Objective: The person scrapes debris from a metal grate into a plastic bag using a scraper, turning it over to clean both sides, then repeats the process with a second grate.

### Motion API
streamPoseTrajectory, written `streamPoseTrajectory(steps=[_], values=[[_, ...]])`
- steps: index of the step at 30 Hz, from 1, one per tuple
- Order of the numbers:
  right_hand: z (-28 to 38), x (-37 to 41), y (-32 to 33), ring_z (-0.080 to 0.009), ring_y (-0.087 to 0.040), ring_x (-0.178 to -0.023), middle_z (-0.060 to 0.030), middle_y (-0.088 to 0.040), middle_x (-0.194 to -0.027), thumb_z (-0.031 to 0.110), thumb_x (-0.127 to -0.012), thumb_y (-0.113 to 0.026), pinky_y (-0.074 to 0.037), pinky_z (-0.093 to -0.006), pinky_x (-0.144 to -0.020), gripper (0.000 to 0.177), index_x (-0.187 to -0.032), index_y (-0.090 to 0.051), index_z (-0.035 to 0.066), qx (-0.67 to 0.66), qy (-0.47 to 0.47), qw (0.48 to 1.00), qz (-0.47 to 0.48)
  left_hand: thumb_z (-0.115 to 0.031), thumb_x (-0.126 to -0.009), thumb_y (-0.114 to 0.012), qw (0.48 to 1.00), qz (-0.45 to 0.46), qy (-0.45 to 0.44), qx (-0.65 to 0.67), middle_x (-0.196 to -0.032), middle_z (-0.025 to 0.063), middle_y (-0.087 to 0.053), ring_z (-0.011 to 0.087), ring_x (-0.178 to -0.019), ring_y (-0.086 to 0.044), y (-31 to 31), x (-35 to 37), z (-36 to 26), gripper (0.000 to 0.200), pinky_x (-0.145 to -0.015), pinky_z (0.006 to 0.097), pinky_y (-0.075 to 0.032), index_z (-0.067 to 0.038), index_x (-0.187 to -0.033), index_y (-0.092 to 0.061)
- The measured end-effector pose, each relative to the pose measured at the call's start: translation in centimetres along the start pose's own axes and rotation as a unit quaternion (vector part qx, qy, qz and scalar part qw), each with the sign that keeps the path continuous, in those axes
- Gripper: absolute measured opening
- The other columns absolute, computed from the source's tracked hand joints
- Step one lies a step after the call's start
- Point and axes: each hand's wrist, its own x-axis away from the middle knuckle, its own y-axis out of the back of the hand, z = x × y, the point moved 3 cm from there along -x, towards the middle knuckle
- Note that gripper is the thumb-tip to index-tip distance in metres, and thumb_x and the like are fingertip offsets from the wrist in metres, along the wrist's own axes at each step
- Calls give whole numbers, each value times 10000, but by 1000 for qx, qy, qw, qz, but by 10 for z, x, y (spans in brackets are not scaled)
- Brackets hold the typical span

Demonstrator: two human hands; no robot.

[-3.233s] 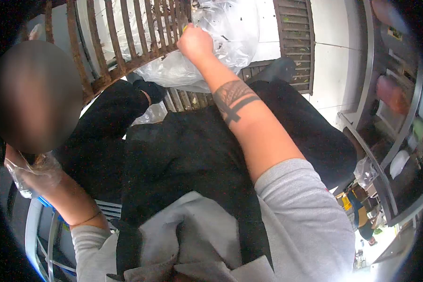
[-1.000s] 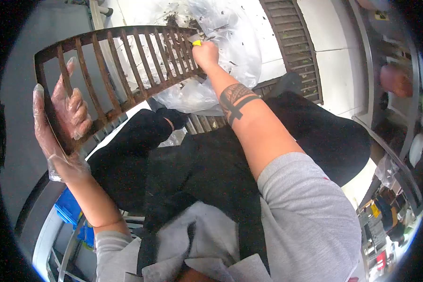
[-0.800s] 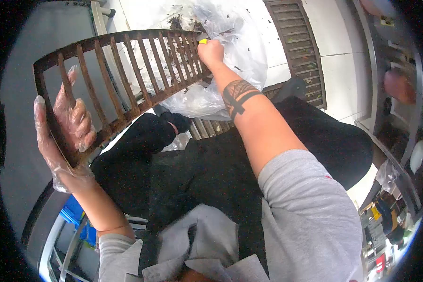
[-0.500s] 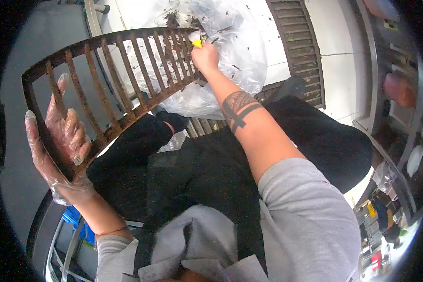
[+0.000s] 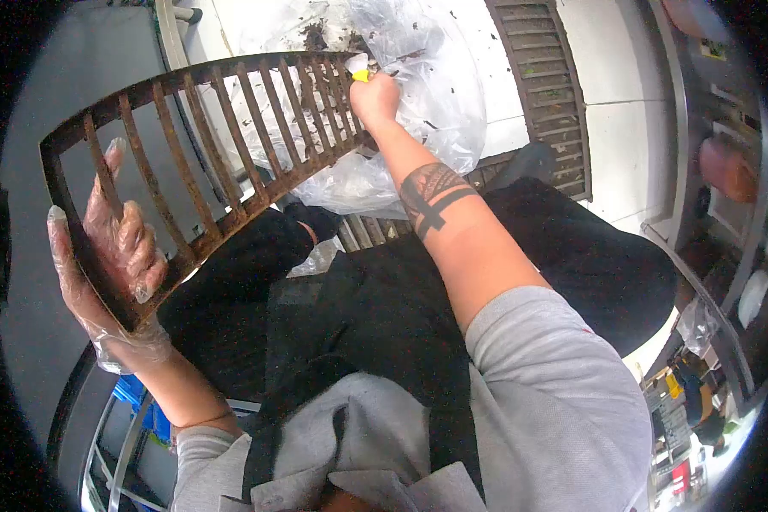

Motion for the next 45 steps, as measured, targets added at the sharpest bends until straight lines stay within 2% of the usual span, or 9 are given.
streamPoseTrajectory(steps=[13, 19, 25, 31, 33, 34, 37, 42, 45], values=[[10, 1, -9, -463, -711, -847, -278, -719, -841, 166, -761, -630, -555, -522, -791, 232, -821, -743, -27, -1, 19, 999, -48, -598, -1030, -467, 1000, 15, 9, -2, -744, 54, -499, 123, -503, -487, 9, 1, 2, 922, -401, 304, -466, -40, -1642, -60], [-11, -6, -14, -427, -710, -802, -215, -732, -827, 197, -779, -647, -547, -498, -747, 207, -835, -772, 43, -44, 52, 996, -62, -597, -1028, -478, 1000, 3, 17, -4, -734, 53, -498, 123, -506, -492, 11, -2, 2, 923, -398, 301, -466, -43, -1641, -65], [-21, -7, -21, -389, -715, -775, -212, -723, -803, 325, -796, -723, -549, -470, -736, 281, -892, -789, 69, -128, 15, 991, -24, -587, -1030, -486, 1000, 15, 24, 5, -727, 62, -507, 129, -505, -493, 20, -4, 2, 910, -390, 308, -467, -58, -1642, -70], [-22, -16, -4, -347, -730, -779, -183, -747, -829, 341, -819, -743, -551, -435, -745, 312, -961, -799, 68, -51, 83, 995, -33, -600, -1033, -450, 999, 20, 27, 12, -751, 79, -538, 149, -491, -500, 20, -7, 3, 908, -413, 324, -475, -53, -1642, -57], [-29, -24, -1, -345, -732, -813, -170, -759, -866, 359, -837, -739, -548, -427, -766, 336, -968, -795, 54, -104, 88, 991, -5, -575, -1042, -470, 1000, 16, 18, 17, -744, 77, -529, 144, -490, -494, 21, -7, 3, 895, -387, 315, -463, -54, -1641, -54], [-27, -22, 1, -343, -733, -844, -167, -764, -903, 383, -846, -740, -547, -431, -794, 363, -976, -793, 49, -167, 28, 985, 29, -577, -1040, -472, 1000, 18, 16, 17, -746, 77, -529, 144, -492, -493, 21, -7, 3, 900, -389, 315, -462, -52, -1640, -55], [-9, -10, 8, -368, -729, -854, -182, -761, -910, 386, -846, -734, -547, -448, -800, 357, -945, -791, 48, -120, 24, 992, -18, -584, -1037, -473, 1000, 18, 14, 13, -750, 75, -528, 141, -494, -487, 18, -5, 2, 906, -391, 313, -459, -51, -1640, -58], [18, -5, 4, -428, -722, -892, -213, -750, -901, 281, -858, -652, -563, -502, -827, 267, -919, -786, 58, 78, 31, 996, -31, -631, -1030, -407, 999, 0, 32, 15, -731, 68, -532, 162, -516, -529, 11, 0, 1, 906, -452, 335, -495, -27, -1636, -108], [14, -10, -7, -417, -722, -875, -210, -748, -869, 295, -850, -672, -554, -498, -803, 271, -898, -786, 54, 66, 52, 996, -40, -600, -1038, -451, 1000, -17, 7, 16, -750, 67, -526, 131, -491, -472, 3, 5, 4, 894, -395, 297, -442, -53, -1644, -87]])
